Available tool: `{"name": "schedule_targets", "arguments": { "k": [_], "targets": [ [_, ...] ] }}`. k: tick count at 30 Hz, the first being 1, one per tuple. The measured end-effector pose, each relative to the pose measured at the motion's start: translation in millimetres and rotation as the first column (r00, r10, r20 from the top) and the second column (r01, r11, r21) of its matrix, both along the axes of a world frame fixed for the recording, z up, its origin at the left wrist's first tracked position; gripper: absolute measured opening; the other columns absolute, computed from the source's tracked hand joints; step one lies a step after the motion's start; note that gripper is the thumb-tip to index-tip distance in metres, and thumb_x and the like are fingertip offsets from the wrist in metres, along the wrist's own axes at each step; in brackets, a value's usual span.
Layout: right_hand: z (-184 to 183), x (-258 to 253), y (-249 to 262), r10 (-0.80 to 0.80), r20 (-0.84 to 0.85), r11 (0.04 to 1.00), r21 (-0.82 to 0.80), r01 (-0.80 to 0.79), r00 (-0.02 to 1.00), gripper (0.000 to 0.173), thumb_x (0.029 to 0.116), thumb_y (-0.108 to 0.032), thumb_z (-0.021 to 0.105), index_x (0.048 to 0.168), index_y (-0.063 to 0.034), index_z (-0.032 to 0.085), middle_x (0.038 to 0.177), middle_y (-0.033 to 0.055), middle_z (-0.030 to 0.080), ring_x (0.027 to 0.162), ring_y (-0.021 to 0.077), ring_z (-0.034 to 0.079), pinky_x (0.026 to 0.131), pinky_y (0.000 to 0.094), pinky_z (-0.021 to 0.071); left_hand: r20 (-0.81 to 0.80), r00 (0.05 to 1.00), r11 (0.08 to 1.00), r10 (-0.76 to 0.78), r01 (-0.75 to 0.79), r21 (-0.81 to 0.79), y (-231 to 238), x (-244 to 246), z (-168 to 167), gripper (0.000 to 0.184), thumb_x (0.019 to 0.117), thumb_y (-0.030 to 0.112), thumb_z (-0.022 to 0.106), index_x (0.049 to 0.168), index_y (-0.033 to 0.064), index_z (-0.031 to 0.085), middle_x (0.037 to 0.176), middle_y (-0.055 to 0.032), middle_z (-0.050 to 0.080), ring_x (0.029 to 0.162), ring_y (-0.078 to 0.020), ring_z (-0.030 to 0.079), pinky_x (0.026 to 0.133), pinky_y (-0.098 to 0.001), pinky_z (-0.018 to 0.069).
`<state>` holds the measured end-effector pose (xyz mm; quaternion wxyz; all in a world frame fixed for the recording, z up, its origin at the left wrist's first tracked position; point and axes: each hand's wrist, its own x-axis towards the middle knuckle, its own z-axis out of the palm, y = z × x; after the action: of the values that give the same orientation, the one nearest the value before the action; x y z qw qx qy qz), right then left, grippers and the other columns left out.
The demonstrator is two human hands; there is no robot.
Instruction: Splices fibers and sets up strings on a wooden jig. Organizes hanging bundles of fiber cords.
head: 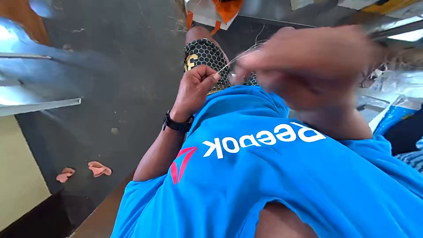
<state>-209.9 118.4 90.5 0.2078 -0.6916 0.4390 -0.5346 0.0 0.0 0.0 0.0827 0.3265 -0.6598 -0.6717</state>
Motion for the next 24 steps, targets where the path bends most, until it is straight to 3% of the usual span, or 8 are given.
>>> {"name": "schedule_targets", "arguments": {
  "k": [2, 4, 9, 14, 17, 19, 21, 24],
  "targets": [
    [-52.1, -9.4, -6.3, 0.001, -0.337, 0.957, 0.275, 0.097, 0.942, 0.032, 0.1057, -0.017, 0.055, 0.133, -0.0055, 0.067, 0.123, 0.0119, 0.072, 0.107, 0.0226, 0.071, 0.089, 0.0421, 0.0596, -0.021, 1.000, 0.999, 0.004, -0.003, 0.044, 1.5, 0.9, -1.2, 0.009, 0.1015, 0.011, 0.061, 0.098, 0.0064, 0.068, 0.072, 0.0061, 0.061, 0.057, -0.0007, 0.050, 0.051, -0.0173, 0.0412],
    [-92.7, -18.0, -7.2, 0.019, -0.396, 0.900, 0.406, 0.156, 0.918, 0.029, 0.1061, -0.021, 0.054, 0.127, -0.0092, 0.072, 0.109, 0.0123, 0.073, 0.095, 0.0286, 0.072, 0.080, 0.0511, 0.0585, -0.042, 0.999, 0.995, -0.004, 0.008, 0.100, 1.1, 2.0, -1.0, 0.010, 0.1018, 0.009, 0.060, 0.098, 0.0062, 0.069, 0.071, 0.0059, 0.060, 0.054, -0.0006, 0.046, 0.048, -0.0167, 0.0373],
    [-122.0, -28.1, 6.0, -0.110, -0.183, 0.910, 0.376, 0.173, 0.977, 0.024, 0.1058, -0.018, 0.056, 0.105, -0.0047, 0.077, 0.093, 0.0087, 0.072, 0.086, 0.0148, 0.067, 0.080, 0.0313, 0.0556, -0.207, 0.972, 0.886, 0.112, -0.004, 0.463, 2.8, 1.7, -1.8, 0.014, 0.1029, 0.007, 0.055, 0.100, 0.0080, 0.068, 0.068, 0.0050, 0.054, 0.050, -0.0008, 0.041, 0.045, -0.0157, 0.0333],
    [-127.2, -3.9, 16.9, -0.112, -0.363, 0.909, 0.338, 0.243, 0.925, 0.027, 0.1058, -0.015, 0.050, 0.110, -0.0071, 0.076, 0.090, 0.0113, 0.071, 0.080, 0.0267, 0.070, 0.067, 0.0465, 0.0569, -0.287, 0.902, 0.783, 0.323, -0.084, 0.617, 3.8, -12.6, 2.7, 0.017, 0.1059, 0.008, 0.051, 0.108, 0.0074, 0.068, 0.078, 0.0007, 0.063, 0.051, -0.0013, 0.044, 0.045, -0.0155, 0.0358],
    [-121.6, 11.9, 18.9, -0.074, -0.438, 0.929, 0.297, 0.221, 0.896, 0.026, 0.1035, -0.012, 0.048, 0.106, -0.0058, 0.074, 0.085, 0.0119, 0.068, 0.074, 0.0291, 0.068, 0.059, 0.0463, 0.0540, -0.274, 0.912, 0.865, 0.304, -0.144, 0.480, 5.4, -20.5, -1.5, 0.021, 0.1059, 0.005, 0.050, 0.113, 0.0023, 0.069, 0.100, -0.0087, 0.074, 0.051, -0.0009, 0.044, 0.044, -0.0166, 0.0338],
    [-115.6, 16.0, 18.6, -0.084, -0.477, 0.936, 0.264, 0.233, 0.875, 0.025, 0.1029, -0.012, 0.047, 0.100, -0.0044, 0.071, 0.082, 0.0119, 0.067, 0.072, 0.0289, 0.067, 0.057, 0.0446, 0.0524, -0.236, 0.946, 0.969, 0.220, -0.184, 0.167, 6.0, -24.4, -7.7, 0.019, 0.1037, 0.005, 0.056, 0.111, 0.0018, 0.073, 0.102, -0.0057, 0.076, 0.058, -0.0010, 0.053, 0.049, -0.0178, 0.0401],
    [-108.0, 15.8, 17.8, -0.097, -0.517, 0.937, 0.241, 0.254, 0.850, 0.024, 0.1026, -0.012, 0.048, 0.093, -0.0045, 0.068, 0.077, 0.0108, 0.062, 0.068, 0.0283, 0.065, 0.054, 0.0430, 0.0495, -0.175, 0.978, 0.987, 0.115, -0.133, -0.095, 7.0, -23.5, -10.8, 0.017, 0.1021, 0.006, 0.061, 0.111, 0.0024, 0.074, 0.105, -0.0044, 0.077, 0.085, -0.0064, 0.070, 0.074, -0.0243, 0.0578],
    [-97.5, 8.4, 18.1, -0.097, -0.572, 0.927, 0.246, 0.283, 0.814, 0.024, 0.1042, -0.014, 0.048, 0.096, -0.0042, 0.069, 0.079, 0.0118, 0.061, 0.069, 0.0295, 0.064, 0.054, 0.0438, 0.0491, -0.100, 0.993, 0.969, 0.063, -0.084, -0.230, 10.2, -22.1, -17.1, 0.016, 0.1016, 0.010, 0.063, 0.111, 0.0042, 0.076, 0.106, -0.0043, 0.077, 0.097, -0.0101, 0.072, 0.089, -0.0297, 0.0598]
  ]
}}
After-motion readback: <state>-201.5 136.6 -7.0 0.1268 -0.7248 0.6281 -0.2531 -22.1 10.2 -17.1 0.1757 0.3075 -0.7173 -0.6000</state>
